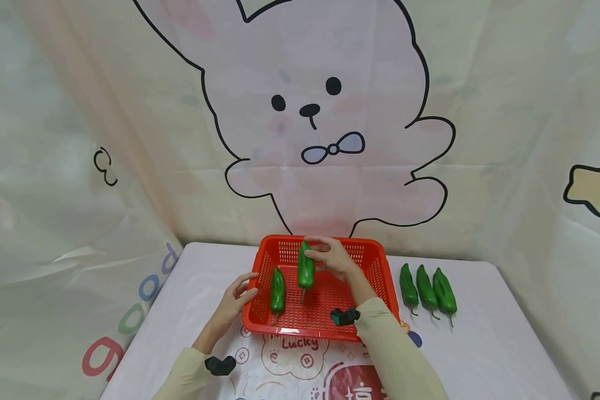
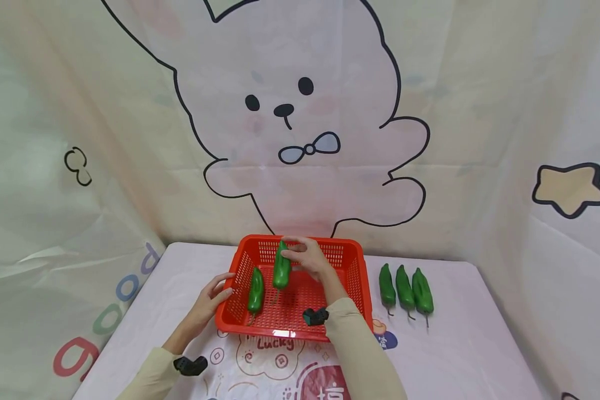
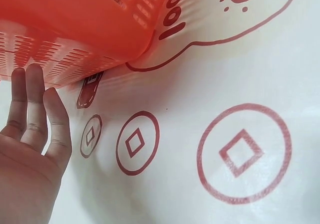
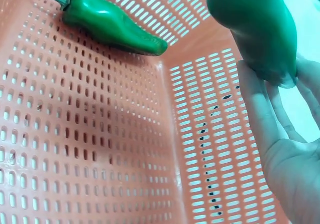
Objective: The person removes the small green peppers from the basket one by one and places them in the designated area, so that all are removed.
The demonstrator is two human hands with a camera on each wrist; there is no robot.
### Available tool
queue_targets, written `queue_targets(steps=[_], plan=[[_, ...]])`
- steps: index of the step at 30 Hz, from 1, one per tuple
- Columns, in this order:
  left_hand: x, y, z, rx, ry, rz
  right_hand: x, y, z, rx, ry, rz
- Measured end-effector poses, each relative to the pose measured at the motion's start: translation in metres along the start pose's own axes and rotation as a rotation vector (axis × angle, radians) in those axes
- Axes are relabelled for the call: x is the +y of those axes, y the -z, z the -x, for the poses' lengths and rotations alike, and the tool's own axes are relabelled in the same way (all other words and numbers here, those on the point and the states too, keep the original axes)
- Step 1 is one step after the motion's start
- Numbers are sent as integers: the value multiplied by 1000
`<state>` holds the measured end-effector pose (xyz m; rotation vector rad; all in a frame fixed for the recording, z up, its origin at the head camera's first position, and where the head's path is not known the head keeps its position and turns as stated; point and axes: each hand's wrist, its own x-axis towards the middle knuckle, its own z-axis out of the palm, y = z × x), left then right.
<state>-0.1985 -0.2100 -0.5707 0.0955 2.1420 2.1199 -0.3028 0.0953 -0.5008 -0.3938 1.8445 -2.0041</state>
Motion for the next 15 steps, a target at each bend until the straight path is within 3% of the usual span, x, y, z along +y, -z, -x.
queue_targets(steps=[15], plan=[[0,-1,1,8,15,-4,-18,4,9,26,-38,-144]])
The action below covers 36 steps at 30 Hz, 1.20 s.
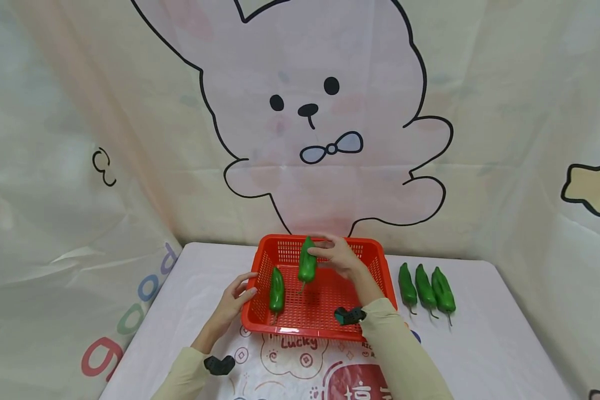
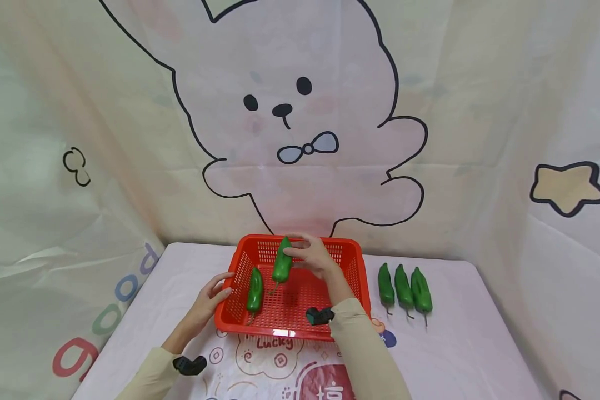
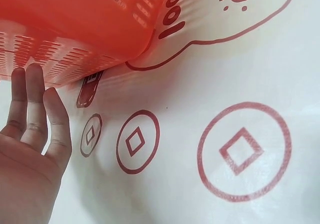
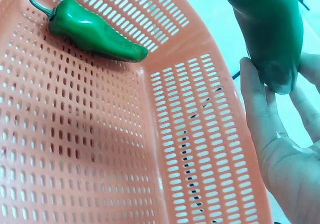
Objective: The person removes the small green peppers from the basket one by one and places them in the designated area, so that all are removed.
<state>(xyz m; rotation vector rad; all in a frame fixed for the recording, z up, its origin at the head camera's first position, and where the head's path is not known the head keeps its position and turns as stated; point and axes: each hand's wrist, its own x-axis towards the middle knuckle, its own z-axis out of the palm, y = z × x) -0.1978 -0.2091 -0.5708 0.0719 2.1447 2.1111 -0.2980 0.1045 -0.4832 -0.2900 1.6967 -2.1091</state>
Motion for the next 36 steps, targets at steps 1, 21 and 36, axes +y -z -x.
queue_targets(steps=[1,21,36], plan=[[0,0,0,1,2,2,-1,1,1,-4,1,-5],[-2,1,1,13,15,2,-42,41,32,-14,86,89],[3,-1,2,7,7,6,-56,74,61,-18,101,190]])
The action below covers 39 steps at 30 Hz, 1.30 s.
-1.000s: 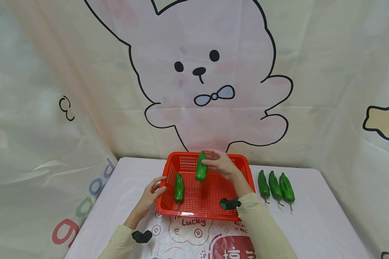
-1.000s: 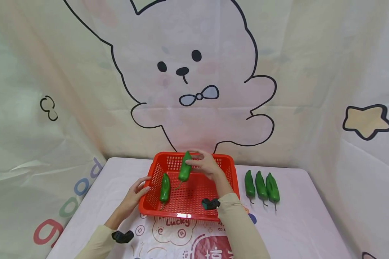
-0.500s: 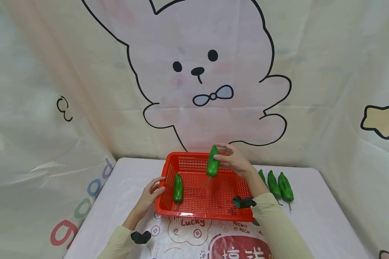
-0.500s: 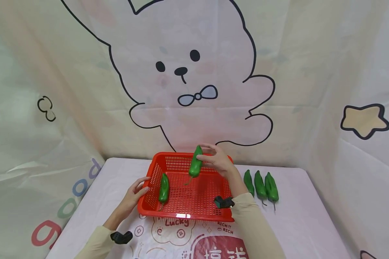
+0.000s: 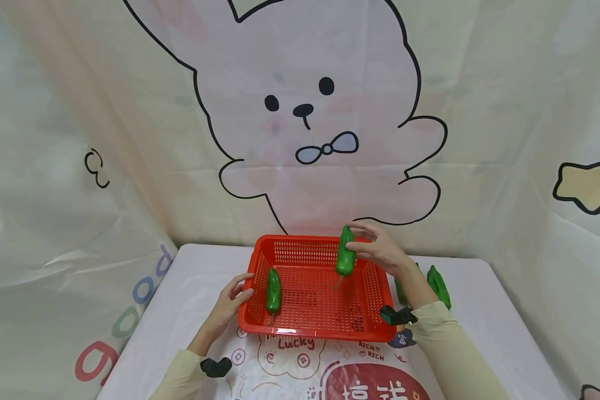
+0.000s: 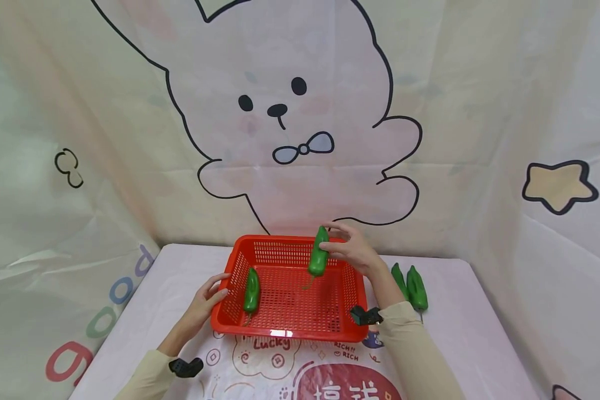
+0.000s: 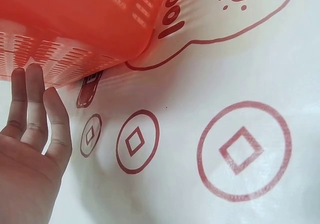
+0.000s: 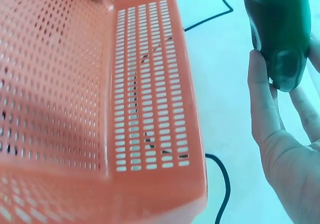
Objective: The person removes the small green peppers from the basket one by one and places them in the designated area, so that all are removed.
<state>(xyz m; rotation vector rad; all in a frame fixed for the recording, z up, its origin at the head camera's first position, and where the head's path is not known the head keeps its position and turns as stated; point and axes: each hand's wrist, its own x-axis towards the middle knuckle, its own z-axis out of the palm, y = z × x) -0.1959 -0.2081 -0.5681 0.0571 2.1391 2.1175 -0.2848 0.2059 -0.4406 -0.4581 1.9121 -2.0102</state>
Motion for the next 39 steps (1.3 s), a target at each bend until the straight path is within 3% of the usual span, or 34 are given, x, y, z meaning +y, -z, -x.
queue_targets(steps=[13,25,39], plan=[[-1,0,0,9,4,-22,5,32,31,48,-28,127],[-2,1,0,15,27,-13,11,71,68,167,-72,258],[1,0,1,7,22,-13,25,112,117,287,-5,367]])
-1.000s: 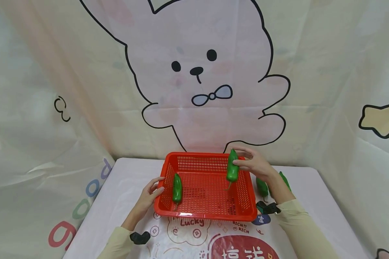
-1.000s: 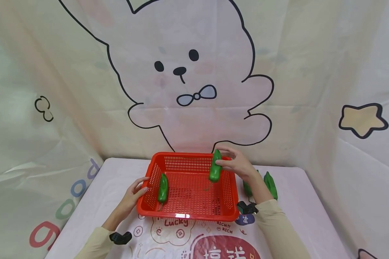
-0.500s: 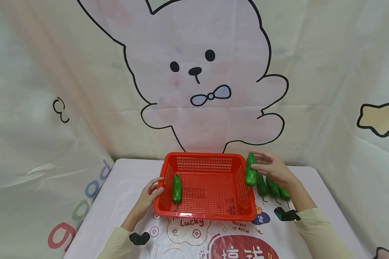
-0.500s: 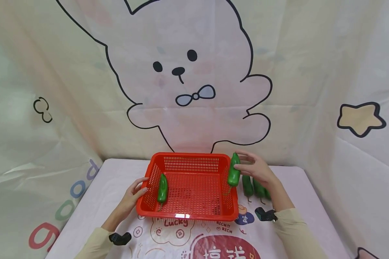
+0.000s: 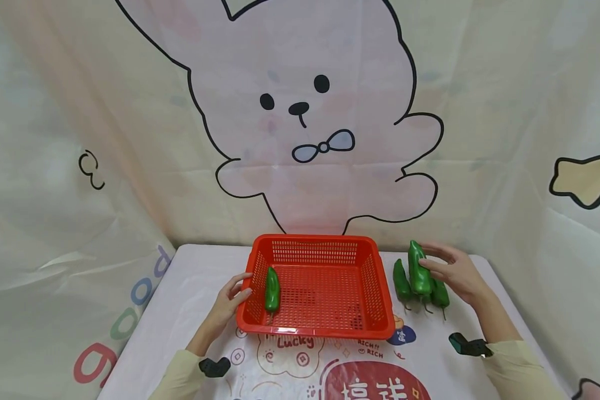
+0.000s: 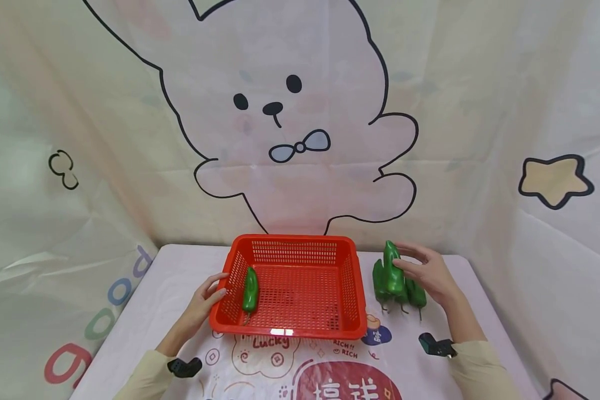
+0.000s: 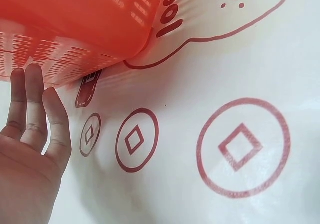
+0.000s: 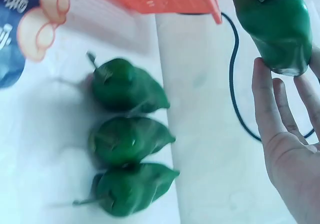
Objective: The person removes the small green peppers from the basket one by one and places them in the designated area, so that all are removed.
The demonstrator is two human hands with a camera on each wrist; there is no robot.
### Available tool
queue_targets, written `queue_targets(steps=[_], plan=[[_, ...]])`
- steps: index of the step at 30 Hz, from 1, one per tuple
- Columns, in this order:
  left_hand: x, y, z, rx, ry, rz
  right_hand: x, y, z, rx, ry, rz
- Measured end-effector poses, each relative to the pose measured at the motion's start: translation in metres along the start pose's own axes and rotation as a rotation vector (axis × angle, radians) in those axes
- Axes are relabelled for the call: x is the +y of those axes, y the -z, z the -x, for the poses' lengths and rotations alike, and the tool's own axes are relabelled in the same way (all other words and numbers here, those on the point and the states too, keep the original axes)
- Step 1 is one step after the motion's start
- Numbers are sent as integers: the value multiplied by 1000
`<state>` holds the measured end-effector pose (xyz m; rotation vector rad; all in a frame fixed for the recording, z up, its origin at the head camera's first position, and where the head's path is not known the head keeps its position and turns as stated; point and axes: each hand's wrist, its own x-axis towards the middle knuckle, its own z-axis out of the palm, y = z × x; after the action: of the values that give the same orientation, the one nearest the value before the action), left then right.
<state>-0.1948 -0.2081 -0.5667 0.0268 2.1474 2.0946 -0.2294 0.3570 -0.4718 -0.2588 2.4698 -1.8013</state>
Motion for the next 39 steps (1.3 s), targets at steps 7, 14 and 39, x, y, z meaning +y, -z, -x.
queue_targets(steps=[7,14,39], plan=[[-2,1,0,-6,-8,4,18,15,14,65,-13,-7],[-3,1,0,-3,-10,4,38,30,24,110,-64,72],[-2,1,-1,-8,-9,-3,98,74,21,129,-174,47]])
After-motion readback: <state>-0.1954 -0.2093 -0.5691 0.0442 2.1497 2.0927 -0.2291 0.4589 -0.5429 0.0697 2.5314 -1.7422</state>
